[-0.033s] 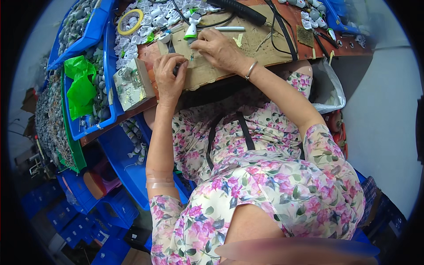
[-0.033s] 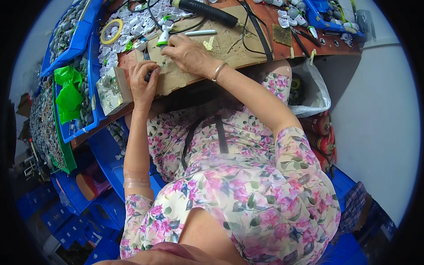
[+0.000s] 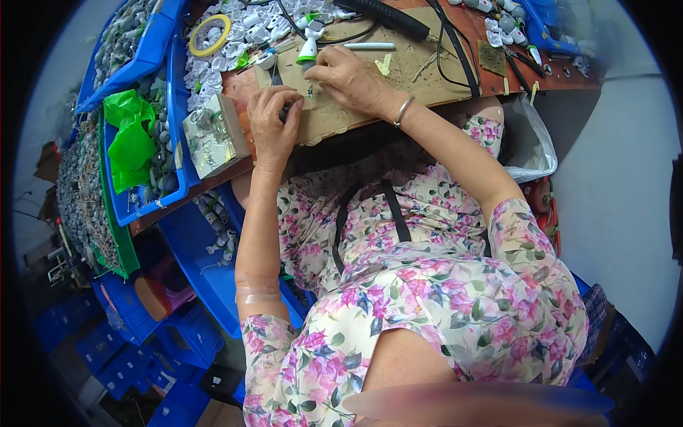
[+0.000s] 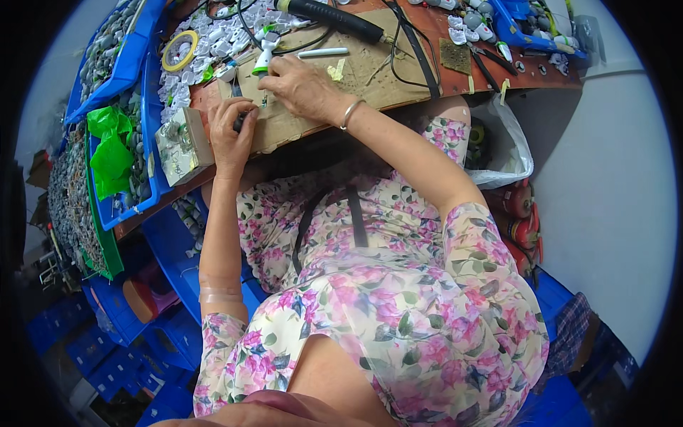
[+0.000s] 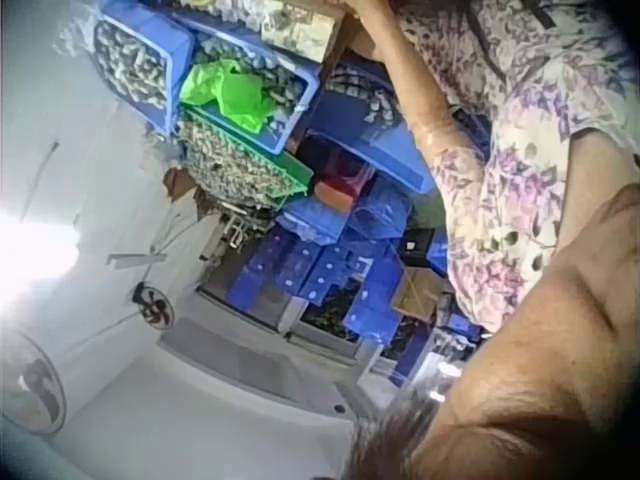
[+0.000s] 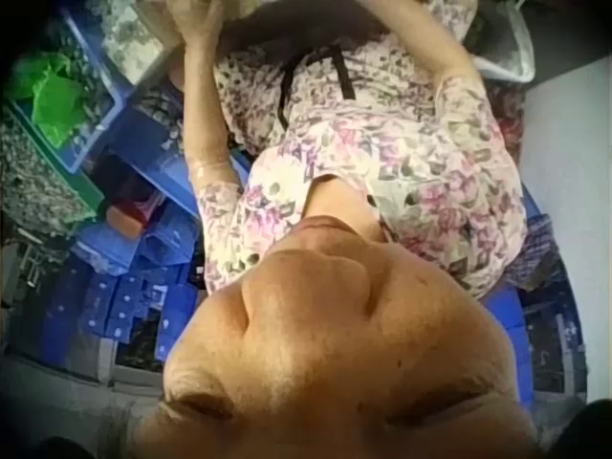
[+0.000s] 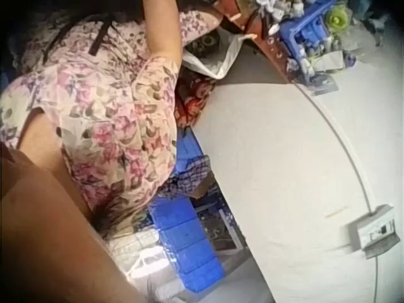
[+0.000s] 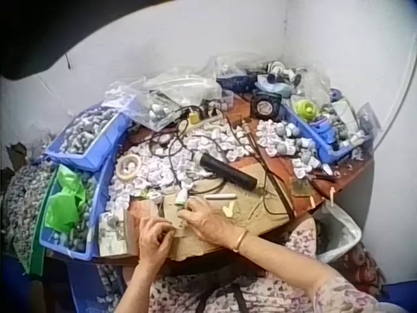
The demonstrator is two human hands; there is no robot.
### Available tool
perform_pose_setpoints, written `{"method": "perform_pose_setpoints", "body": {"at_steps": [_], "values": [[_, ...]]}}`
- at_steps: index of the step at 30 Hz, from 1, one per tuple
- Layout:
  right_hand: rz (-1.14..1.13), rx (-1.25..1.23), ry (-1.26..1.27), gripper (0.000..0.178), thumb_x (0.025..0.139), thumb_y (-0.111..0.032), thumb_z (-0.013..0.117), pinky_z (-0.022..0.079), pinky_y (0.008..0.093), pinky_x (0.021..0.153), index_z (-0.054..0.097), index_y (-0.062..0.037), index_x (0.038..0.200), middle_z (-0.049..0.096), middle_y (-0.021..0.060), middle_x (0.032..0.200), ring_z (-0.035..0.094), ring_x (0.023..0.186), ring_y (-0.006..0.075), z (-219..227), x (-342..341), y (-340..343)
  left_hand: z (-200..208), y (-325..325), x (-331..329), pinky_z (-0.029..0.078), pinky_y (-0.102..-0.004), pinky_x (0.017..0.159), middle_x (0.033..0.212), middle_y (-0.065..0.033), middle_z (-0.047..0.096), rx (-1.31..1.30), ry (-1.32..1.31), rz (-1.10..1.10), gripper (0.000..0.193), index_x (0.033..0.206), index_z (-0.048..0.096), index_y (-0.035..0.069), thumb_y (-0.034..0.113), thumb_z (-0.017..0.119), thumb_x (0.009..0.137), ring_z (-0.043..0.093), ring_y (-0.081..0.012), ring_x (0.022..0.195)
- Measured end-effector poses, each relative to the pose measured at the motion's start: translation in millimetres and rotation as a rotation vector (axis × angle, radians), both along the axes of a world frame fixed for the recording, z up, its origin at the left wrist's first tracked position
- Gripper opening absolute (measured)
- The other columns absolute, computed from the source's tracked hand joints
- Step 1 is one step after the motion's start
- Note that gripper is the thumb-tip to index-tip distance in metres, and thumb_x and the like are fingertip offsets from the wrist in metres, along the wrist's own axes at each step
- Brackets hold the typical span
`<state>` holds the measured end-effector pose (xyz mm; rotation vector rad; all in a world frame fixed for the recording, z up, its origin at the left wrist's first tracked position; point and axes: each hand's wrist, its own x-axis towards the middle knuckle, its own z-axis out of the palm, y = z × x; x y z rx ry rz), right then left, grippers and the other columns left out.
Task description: Assemble small plastic toy components using glue and an electric screwdriver.
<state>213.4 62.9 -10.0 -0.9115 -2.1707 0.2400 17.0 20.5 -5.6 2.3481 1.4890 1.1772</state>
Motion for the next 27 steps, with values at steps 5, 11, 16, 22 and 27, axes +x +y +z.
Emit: {"method": "perform_pose_setpoints", "body": {"at_steps": [5,11,16,22,27], "values": [[0.070,0.147,-0.205,0.017,0.079,-0.012,0.064,0.050,0.0339,0.079,0.065,-0.0095,0.096,0.054,0.0047,0.093,0.056,0.094,0.0229,4.0,-3.6,10.8,3.0,-1.8,-0.6,0.038,-0.0375,0.085,0.090,-0.0021,0.063,0.022,0.083,-0.011,0.010,0.083,0.065,0.010,0.009,0.072,0.075,0.055,-0.0249,0.093],[0.150,0.227,-0.335,0.009,0.075,-0.012,0.063,0.051,0.0327,0.078,0.062,-0.0074,0.081,0.055,0.0048,0.091,0.056,0.095,0.0219,8.1,-5.1,26.5,6.1,-1.4,9.0,0.036,-0.0403,0.086,0.084,-0.0030,0.061,0.047,0.214,0.144,0.019,0.083,0.066,0.012,0.027,0.074,0.075,0.055,-0.0248,0.091],[0.128,0.225,-0.352,0.011,0.076,-0.016,0.064,0.051,0.0330,0.077,0.060,-0.0063,0.081,0.055,0.0047,0.090,0.056,0.092,0.0222,10.0,-8.1,24.9,0.6,4.0,12.6,0.034,-0.0423,0.088,0.083,-0.0029,0.059,0.025,0.281,0.228,0.016,0.080,0.068,0.014,0.028,0.074,0.075,0.054,-0.0246,0.090],[0.081,0.142,-0.420,0.010,0.075,-0.015,0.064,0.050,0.0346,0.077,0.061,-0.0063,0.079,0.056,0.0052,0.090,0.056,0.093,0.0226,18.5,-13.2,22.3,-3.2,2.6,14.3,0.033,-0.0422,0.088,0.083,-0.0024,0.058,0.064,0.222,0.232,0.009,0.078,0.068,0.015,0.022,0.073,0.075,0.053,-0.0242,0.089],[0.077,0.104,-0.482,0.008,0.076,-0.014,0.063,0.049,0.0358,0.079,0.061,-0.0068,0.080,0.056,0.0058,0.092,0.056,0.095,0.0232,23.9,-16.4,23.5,-2.5,1.1,15.4,0.034,-0.0417,0.088,0.083,-0.0024,0.058,0.113,0.206,0.237,0.008,0.079,0.067,0.015,0.019,0.073,0.074,0.053,-0.0242,0.088]]}}
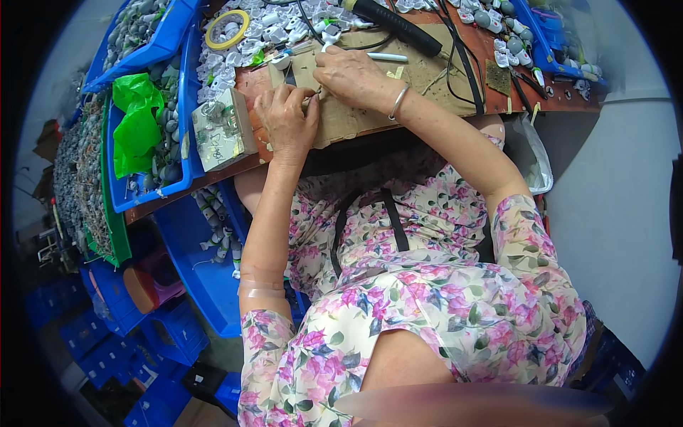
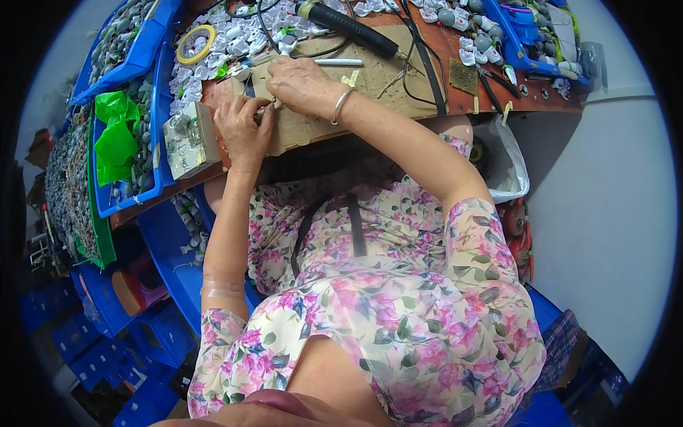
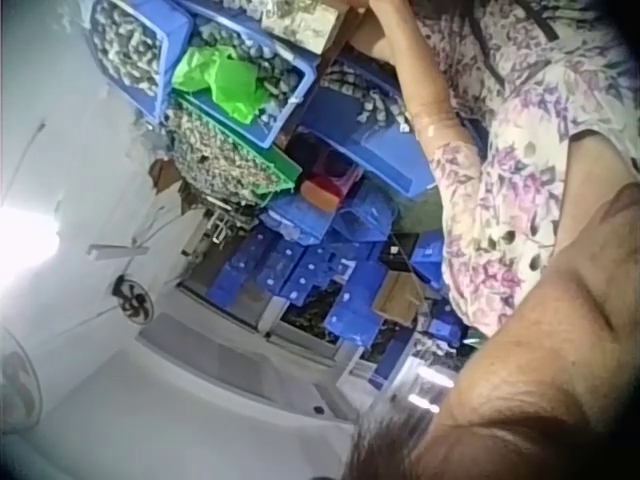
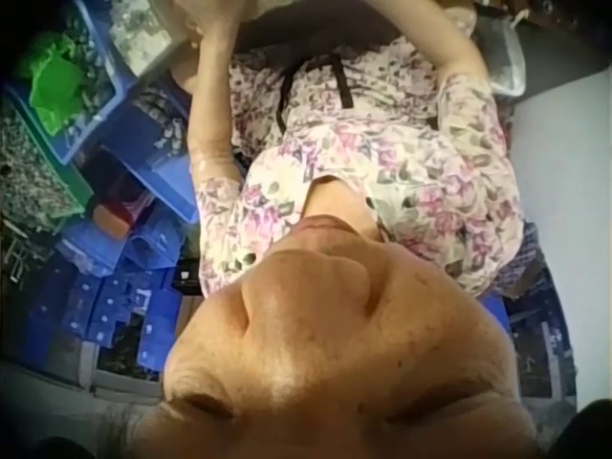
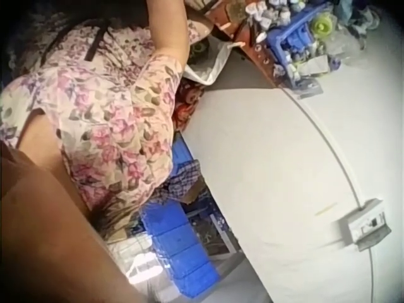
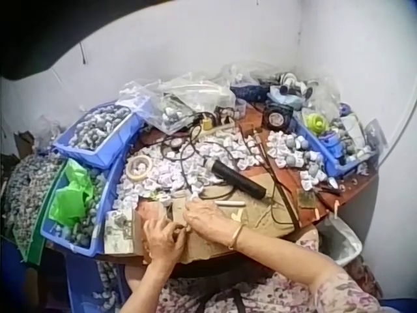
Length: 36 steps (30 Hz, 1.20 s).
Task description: Assemble small plastic toy components using glue and an electric screwdriver.
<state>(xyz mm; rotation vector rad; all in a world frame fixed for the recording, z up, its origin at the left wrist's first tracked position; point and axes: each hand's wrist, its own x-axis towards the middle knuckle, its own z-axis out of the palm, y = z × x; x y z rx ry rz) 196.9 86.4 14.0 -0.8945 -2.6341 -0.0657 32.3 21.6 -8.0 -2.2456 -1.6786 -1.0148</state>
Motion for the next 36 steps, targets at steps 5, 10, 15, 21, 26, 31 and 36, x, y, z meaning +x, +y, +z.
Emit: {"method": "perform_pose_setpoints", "body": {"at_steps": [5,10,15,21,26,31,36], "values": [[-0.043,-0.083,0.072,0.013,0.079,-0.017,0.065,0.051,0.0370,0.075,0.061,-0.0087,0.088,0.061,0.0046,0.086,0.061,0.089,0.0245,-2.8,2.5,0.1,-2.2,1.4,-0.3,0.034,-0.0419,0.088,0.083,-0.0026,0.058,-0.010,-0.027,0.004,0.008,0.079,0.067,0.014,0.018,0.072,0.074,0.053,-0.0244,0.088],[-0.095,-0.138,0.104,0.016,0.080,-0.017,0.066,0.052,0.0373,0.073,0.062,-0.0107,0.095,0.065,0.0049,0.088,0.065,0.088,0.0247,-4.5,6.3,-2.5,-4.7,1.9,-0.6,0.034,-0.0420,0.088,0.083,-0.0027,0.058,0.007,-0.042,0.018,0.008,0.080,0.067,0.014,0.018,0.072,0.075,0.053,-0.0243,0.088],[-0.106,-0.124,0.218,0.020,0.082,-0.017,0.065,0.053,0.0384,0.072,0.064,-0.0113,0.100,0.067,0.0070,0.089,0.066,0.085,0.0258,-6.0,11.4,-6.0,-5.2,2.0,0.1,0.034,-0.0420,0.089,0.084,-0.0017,0.058,0.017,-0.067,0.028,0.007,0.080,0.066,0.014,0.017,0.071,0.076,0.053,-0.0239,0.088],[-0.082,-0.174,0.285,0.013,0.084,-0.020,0.057,0.052,0.0447,0.064,0.061,-0.0073,0.086,0.066,0.0123,0.072,0.066,0.072,0.0334,-10.3,5.3,-5.8,-5.1,1.0,0.4,0.034,-0.0418,0.089,0.084,-0.0014,0.059,0.044,-0.059,0.027,0.008,0.082,0.066,0.015,0.017,0.071,0.076,0.053,-0.0239,0.088],[-0.083,-0.305,0.143,0.017,0.084,-0.020,0.054,0.052,0.0458,0.066,0.064,-0.0066,0.085,0.067,0.0143,0.075,0.066,0.074,0.0347,-5.2,-2.3,-0.1,-5.4,-0.2,-0.5,0.034,-0.0419,0.089,0.084,-0.0018,0.058,0.045,-0.036,0.032,0.009,0.083,0.065,0.015,0.017,0.072,0.076,0.052,-0.0244,0.087],[-0.048,-0.454,0.080,0.022,0.086,-0.020,0.051,0.050,0.0467,0.071,0.064,-0.0070,0.098,0.067,0.0161,0.079,0.065,0.078,0.0354,0.7,-1.8,8.1,-5.7,0.0,-1.4,0.035,-0.0420,0.088,0.085,-0.0021,0.058,0.047,-0.036,0.030,0.010,0.084,0.065,0.014,0.017,0.072,0.076,0.052,-0.0248,0.087],[-0.046,-0.508,0.094,0.021,0.086,-0.020,0.051,0.050,0.0470,0.073,0.063,-0.0058,0.096,0.066,0.0169,0.080,0.064,0.079,0.0361,-1.2,-2.9,11.0,-7.0,0.4,-1.7,0.035,-0.0423,0.088,0.086,-0.0021,0.058,0.055,-0.030,0.029,0.011,0.084,0.065,0.014,0.018,0.072,0.077,0.052,-0.0247,0.087]]}}
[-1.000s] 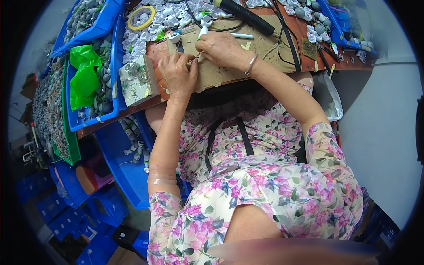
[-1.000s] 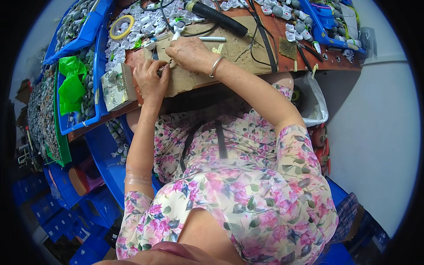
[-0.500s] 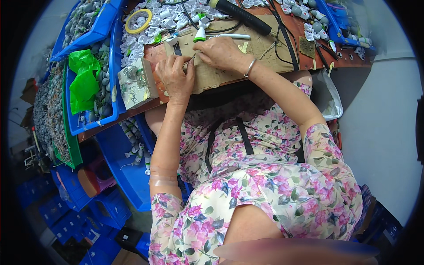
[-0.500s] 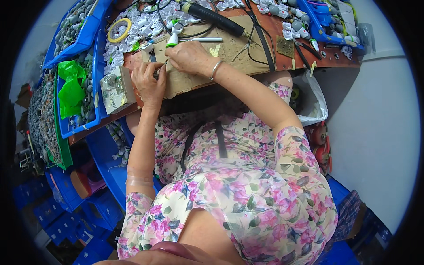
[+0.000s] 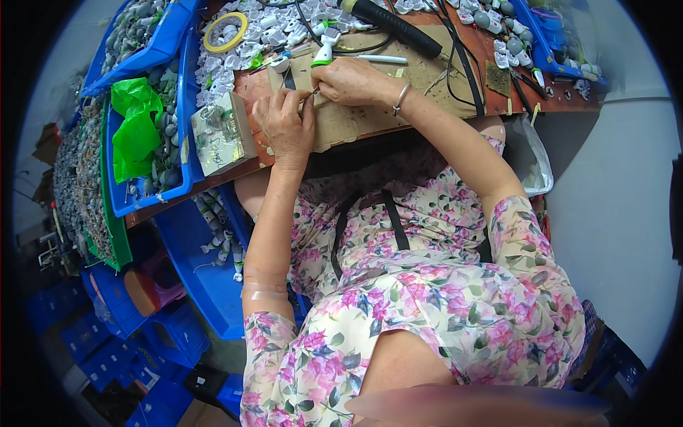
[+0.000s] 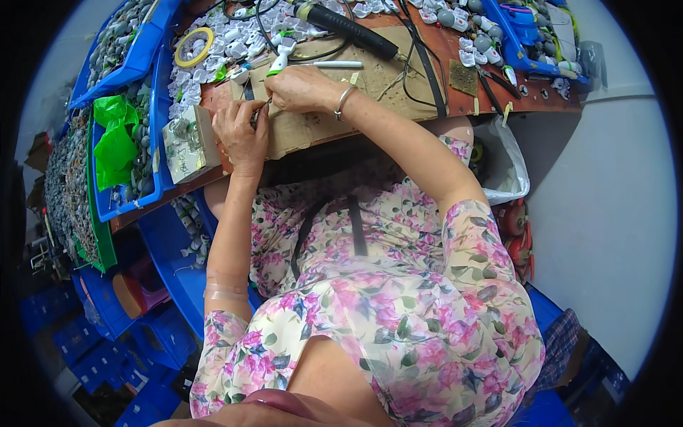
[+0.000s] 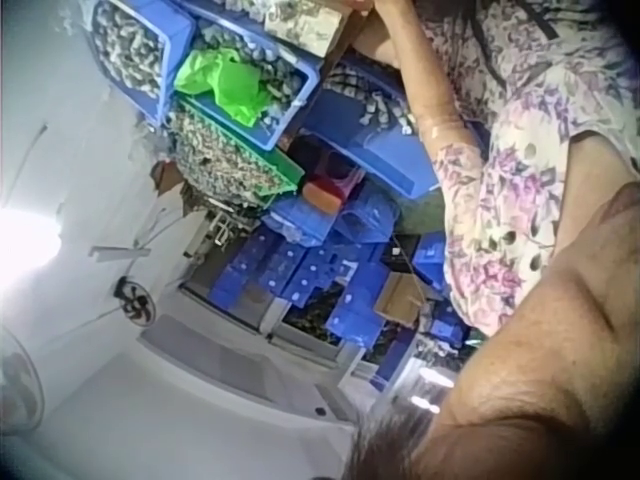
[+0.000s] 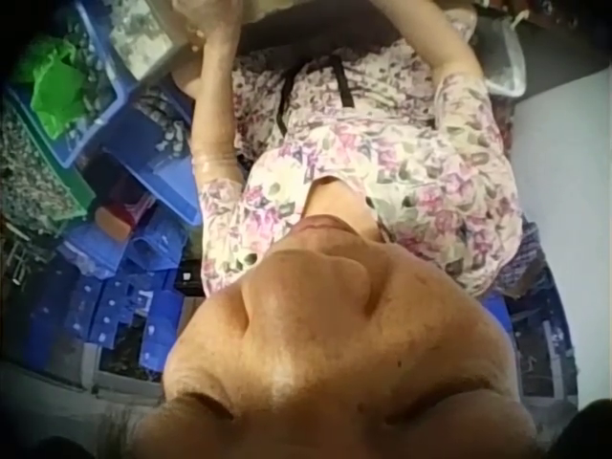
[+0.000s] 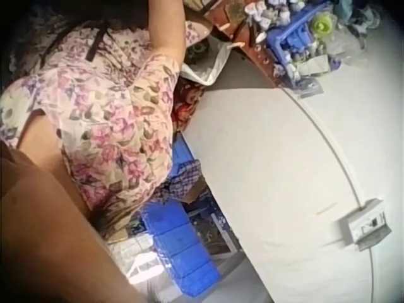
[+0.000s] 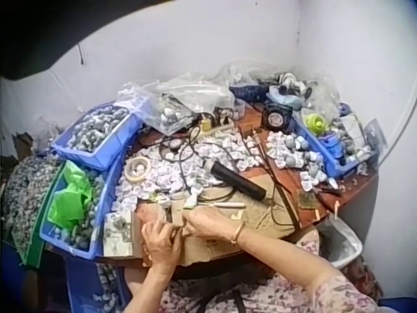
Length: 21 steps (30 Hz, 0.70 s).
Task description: Assemble small plastic toy components using glue and an electric screwdriver.
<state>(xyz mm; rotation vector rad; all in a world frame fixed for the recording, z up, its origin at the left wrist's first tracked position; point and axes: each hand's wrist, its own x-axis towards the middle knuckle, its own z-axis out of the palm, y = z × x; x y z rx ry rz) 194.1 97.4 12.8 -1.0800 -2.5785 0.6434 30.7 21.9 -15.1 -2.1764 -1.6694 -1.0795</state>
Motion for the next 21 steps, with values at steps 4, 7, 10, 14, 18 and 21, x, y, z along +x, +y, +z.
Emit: {"method": "perform_pose_setpoints", "body": {"at_steps": [4,7,10,14,18,21], "values": [[-0.001,0.053,0.045,0.020,0.084,-0.019,0.052,0.051,0.0474,0.069,0.064,-0.0045,0.091,0.067,0.0191,0.080,0.065,0.078,0.0376,-1.1,2.0,-3.2,-0.1,-0.6,0.2,0.035,-0.0423,0.088,0.086,-0.0021,0.058,0.001,-0.010,-0.004,0.011,0.084,0.065,0.014,0.018,0.072,0.077,0.052,-0.0248,0.087],[0.014,0.079,0.083,0.018,0.084,-0.018,0.053,0.051,0.0472,0.068,0.063,-0.0043,0.091,0.066,0.0184,0.078,0.065,0.077,0.0377,-4.1,5.2,-5.0,-0.7,-0.7,0.4,0.034,-0.0423,0.088,0.086,-0.0020,0.058,-0.004,-0.011,0.004,0.011,0.085,0.065,0.014,0.017,0.072,0.077,0.052,-0.0246,0.087],[0.018,0.161,0.093,0.014,0.084,-0.016,0.054,0.051,0.0462,0.064,0.059,-0.0042,0.089,0.066,0.0164,0.076,0.065,0.074,0.0367,-5.7,4.4,-7.9,0.1,-0.8,1.0,0.035,-0.0420,0.088,0.086,-0.0018,0.059,0.011,-0.025,0.001,0.011,0.084,0.065,0.014,0.017,0.072,0.076,0.052,-0.0245,0.088],[0.002,0.385,0.075,0.012,0.088,-0.018,0.057,0.050,0.0454,0.055,0.055,-0.0060,0.089,0.063,0.0135,0.065,0.064,0.063,0.0333,-15.4,1.5,-10.7,1.2,-0.7,1.5,0.035,-0.0415,0.088,0.085,-0.0017,0.059,0.020,-0.028,0.006,0.011,0.084,0.065,0.014,0.016,0.072,0.076,0.053,-0.0243,0.088],[-0.031,0.383,0.052,0.013,0.089,-0.018,0.056,0.049,0.0450,0.053,0.052,-0.0058,0.092,0.061,0.0137,0.062,0.064,0.062,0.0334,-18.5,-1.0,-14.3,1.3,-0.7,1.3,0.035,-0.0411,0.088,0.084,-0.0017,0.059,0.022,-0.031,0.003,0.011,0.083,0.065,0.014,0.016,0.072,0.075,0.053,-0.0243,0.087],[-0.065,0.321,0.127,0.014,0.090,-0.018,0.056,0.049,0.0452,0.054,0.051,-0.0067,0.096,0.061,0.0135,0.062,0.064,0.061,0.0337,-19.6,-0.3,-14.6,0.9,-0.7,1.5,0.035,-0.0409,0.087,0.083,-0.0019,0.059,0.015,-0.040,-0.005,0.010,0.082,0.065,0.014,0.016,0.072,0.075,0.053,-0.0244,0.087]]}}
